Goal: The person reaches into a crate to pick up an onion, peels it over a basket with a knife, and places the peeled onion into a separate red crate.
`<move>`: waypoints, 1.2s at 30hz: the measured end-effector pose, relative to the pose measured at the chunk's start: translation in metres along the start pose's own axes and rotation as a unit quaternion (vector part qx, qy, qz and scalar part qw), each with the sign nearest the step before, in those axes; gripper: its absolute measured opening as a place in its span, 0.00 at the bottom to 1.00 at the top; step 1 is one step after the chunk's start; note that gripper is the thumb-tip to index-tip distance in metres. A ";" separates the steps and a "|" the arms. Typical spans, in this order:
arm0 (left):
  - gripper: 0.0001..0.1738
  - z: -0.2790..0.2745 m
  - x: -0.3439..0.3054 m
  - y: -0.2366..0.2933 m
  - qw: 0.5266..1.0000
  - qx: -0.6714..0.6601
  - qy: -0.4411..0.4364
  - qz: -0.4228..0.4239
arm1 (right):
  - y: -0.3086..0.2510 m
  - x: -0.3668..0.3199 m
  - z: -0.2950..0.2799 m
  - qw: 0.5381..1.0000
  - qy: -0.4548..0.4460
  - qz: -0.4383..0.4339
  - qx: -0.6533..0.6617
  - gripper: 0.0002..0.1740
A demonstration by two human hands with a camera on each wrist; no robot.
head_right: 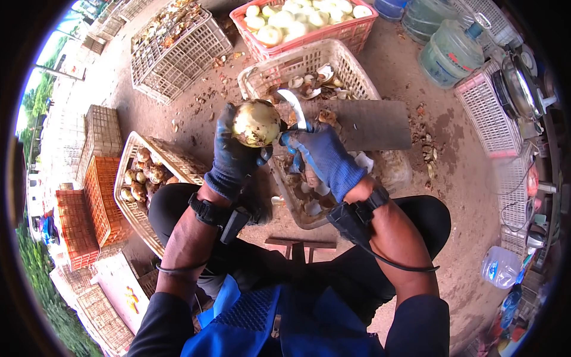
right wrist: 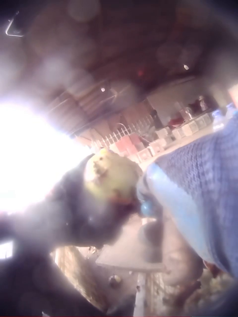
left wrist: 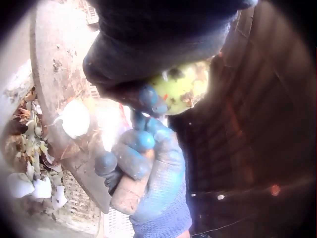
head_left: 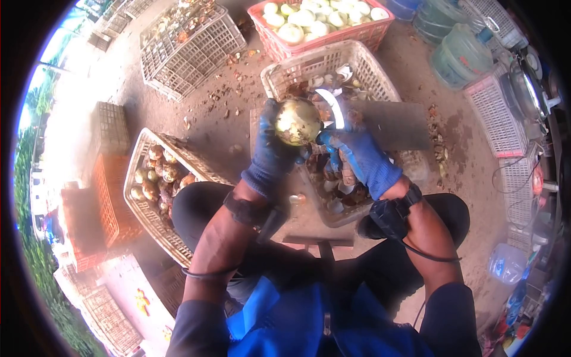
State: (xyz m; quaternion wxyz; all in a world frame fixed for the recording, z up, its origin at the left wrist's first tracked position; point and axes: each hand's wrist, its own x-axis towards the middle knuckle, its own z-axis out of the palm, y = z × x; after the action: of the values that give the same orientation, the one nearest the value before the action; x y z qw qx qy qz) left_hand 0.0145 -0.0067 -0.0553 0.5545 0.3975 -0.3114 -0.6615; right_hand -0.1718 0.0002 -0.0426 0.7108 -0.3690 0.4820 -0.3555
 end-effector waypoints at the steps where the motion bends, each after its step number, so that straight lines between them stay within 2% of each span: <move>1: 0.34 0.004 -0.002 0.007 0.999 -0.043 0.000 -0.020 | 0.000 0.001 0.001 1.000 0.001 -0.008 0.001 0.11; 2: 0.32 0.008 -0.005 0.017 0.989 -0.135 -0.006 -0.054 | 0.001 0.002 0.002 1.000 0.002 -0.017 0.001 0.11; 4: 0.31 0.006 -0.006 0.025 0.966 -0.239 -0.041 -0.094 | 0.003 0.005 -0.001 0.999 0.022 -0.017 -0.036 0.11; 6: 0.33 0.000 -0.004 0.029 0.955 -0.261 -0.098 -0.103 | 0.003 0.005 -0.005 0.998 0.032 -0.017 -0.049 0.10; 8: 0.35 0.008 -0.005 0.035 0.969 -0.232 -0.022 -0.081 | -0.006 0.000 -0.004 0.999 0.036 -0.015 -0.036 0.11; 9: 0.36 0.012 -0.005 0.039 0.974 -0.217 0.016 -0.070 | -0.004 0.003 -0.007 0.994 0.059 -0.023 -0.084 0.11; 11: 0.36 0.014 -0.005 0.048 0.974 -0.218 0.044 -0.042 | 0.006 0.015 -0.020 0.977 0.103 -0.038 -0.183 0.12; 13: 0.37 0.008 -0.003 0.052 0.974 -0.215 0.071 -0.030 | 0.014 0.025 -0.032 0.979 0.096 -0.031 -0.176 0.14; 15: 0.37 0.003 -0.002 0.056 0.979 -0.196 0.052 -0.009 | 0.025 0.031 -0.040 0.970 0.106 -0.031 -0.216 0.14; 17: 0.37 0.002 -0.003 0.058 0.980 -0.196 0.039 0.000 | 0.028 0.032 -0.040 0.944 0.128 -0.041 -0.301 0.14; 21: 0.37 0.007 -0.008 0.061 0.980 -0.192 0.045 0.006 | 0.019 0.023 -0.025 0.894 0.100 -0.084 -0.428 0.13; 23: 0.37 0.018 -0.013 0.069 0.973 -0.215 0.079 0.007 | 0.016 0.026 -0.019 0.857 0.104 -0.104 -0.494 0.14; 26: 0.36 0.022 -0.018 0.078 0.968 -0.237 0.079 0.008 | 0.020 0.052 -0.029 0.785 0.095 -0.192 -0.581 0.20; 29: 0.34 0.028 -0.020 0.087 0.969 -0.225 0.099 0.032 | 0.016 0.072 -0.029 0.725 0.125 -0.186 -0.651 0.21; 32: 0.32 0.025 -0.022 0.093 0.968 -0.229 0.091 0.038 | 0.010 0.084 -0.017 0.676 0.037 -0.156 -0.719 0.19; 35: 0.31 0.023 -0.019 0.093 0.973 -0.206 0.086 0.060 | 0.007 0.056 0.009 0.611 0.002 -0.048 -0.790 0.17; 36: 0.30 0.021 -0.017 0.092 0.975 -0.191 0.089 0.072 | 0.017 0.045 0.006 0.609 -0.006 -0.063 -0.790 0.15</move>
State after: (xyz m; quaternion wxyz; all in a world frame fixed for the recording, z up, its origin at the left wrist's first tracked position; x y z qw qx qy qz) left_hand 0.0419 -0.0079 0.0369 0.6922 0.3175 -0.1564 -0.6290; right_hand -0.1510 -0.0297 -0.0747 0.1223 -0.8190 0.5471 0.1220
